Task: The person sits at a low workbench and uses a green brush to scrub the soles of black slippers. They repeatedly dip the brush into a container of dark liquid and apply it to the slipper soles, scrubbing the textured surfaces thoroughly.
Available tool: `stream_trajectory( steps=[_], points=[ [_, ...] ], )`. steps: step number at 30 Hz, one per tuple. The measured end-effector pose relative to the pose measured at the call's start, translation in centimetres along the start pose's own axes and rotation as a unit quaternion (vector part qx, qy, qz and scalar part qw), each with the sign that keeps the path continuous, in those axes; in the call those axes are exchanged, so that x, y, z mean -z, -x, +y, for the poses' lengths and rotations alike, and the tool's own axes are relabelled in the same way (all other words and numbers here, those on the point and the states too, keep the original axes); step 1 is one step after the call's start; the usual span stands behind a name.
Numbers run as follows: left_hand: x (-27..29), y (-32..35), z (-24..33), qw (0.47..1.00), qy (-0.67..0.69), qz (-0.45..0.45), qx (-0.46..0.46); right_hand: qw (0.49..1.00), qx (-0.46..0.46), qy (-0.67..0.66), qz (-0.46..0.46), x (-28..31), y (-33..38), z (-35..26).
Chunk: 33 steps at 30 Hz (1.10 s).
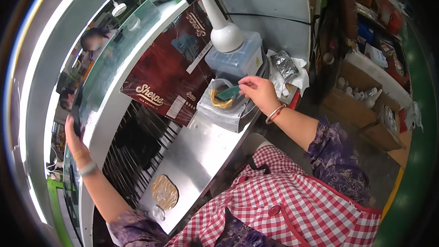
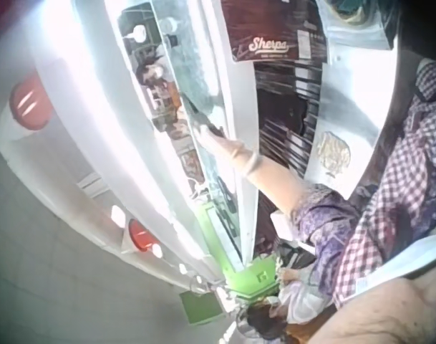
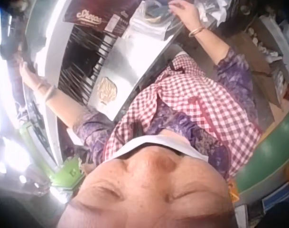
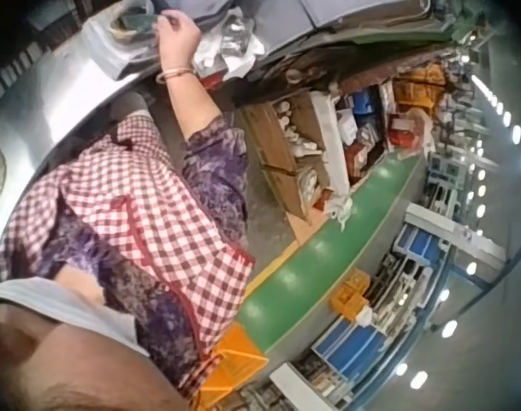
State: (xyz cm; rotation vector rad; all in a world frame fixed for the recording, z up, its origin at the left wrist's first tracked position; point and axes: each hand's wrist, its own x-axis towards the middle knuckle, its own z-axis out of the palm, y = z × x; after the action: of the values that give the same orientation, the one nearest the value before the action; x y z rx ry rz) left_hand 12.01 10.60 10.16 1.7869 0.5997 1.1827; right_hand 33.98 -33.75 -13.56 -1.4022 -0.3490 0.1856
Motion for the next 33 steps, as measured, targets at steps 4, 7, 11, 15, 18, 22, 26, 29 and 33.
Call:
stream_trajectory(
  steps=[4,7,11,15,18,22,26,29,33],
  points=[
    [-0.6,18.1,2.8,0.989,0.008,-0.100,-0.112,0.994,0.071,0.076,-0.034,-3.2,-1.4,-2.0],
    [-1.3,27.5,-1.3,0.990,-0.055,-0.089,-0.091,0.973,0.094,0.183,-0.102,-4.7,-2.3,-3.2],
    [-2.9,34.4,-7.3,0.984,-0.070,-0.159,0.038,0.880,0.309,0.353,-0.075,-4.5,-3.6,-3.7],
    [-3.1,37.2,-10.2,0.966,-0.075,-0.221,0.108,0.911,0.234,0.335,-0.062,-5.4,-3.2,-5.6],
    [-4.1,37.9,-9.2,0.929,0.137,-0.199,0.281,0.913,0.190,0.346,-0.098,-5.2,-3.0,-3.7],
    [-4.5,37.1,-10.4,0.843,0.334,-0.114,0.407,0.854,0.311,0.414,-0.050,-4.7,-3.8,-3.9],
    [-4.6,37.0,-14.5,0.769,0.430,-0.090,0.465,0.870,0.294,0.395,-0.031,-5.4,-3.0,-6.0],
    [-5.2,36.4,-15.0,0.713,0.460,-0.092,0.522,0.876,0.317,0.364,-0.013,-5.3,-3.3,-6.0],
    [-5.9,35.3,-15.1,0.705,0.462,-0.113,0.526,0.886,0.313,0.341,-0.015,-5.4,-3.5,-6.8]
  ],
)
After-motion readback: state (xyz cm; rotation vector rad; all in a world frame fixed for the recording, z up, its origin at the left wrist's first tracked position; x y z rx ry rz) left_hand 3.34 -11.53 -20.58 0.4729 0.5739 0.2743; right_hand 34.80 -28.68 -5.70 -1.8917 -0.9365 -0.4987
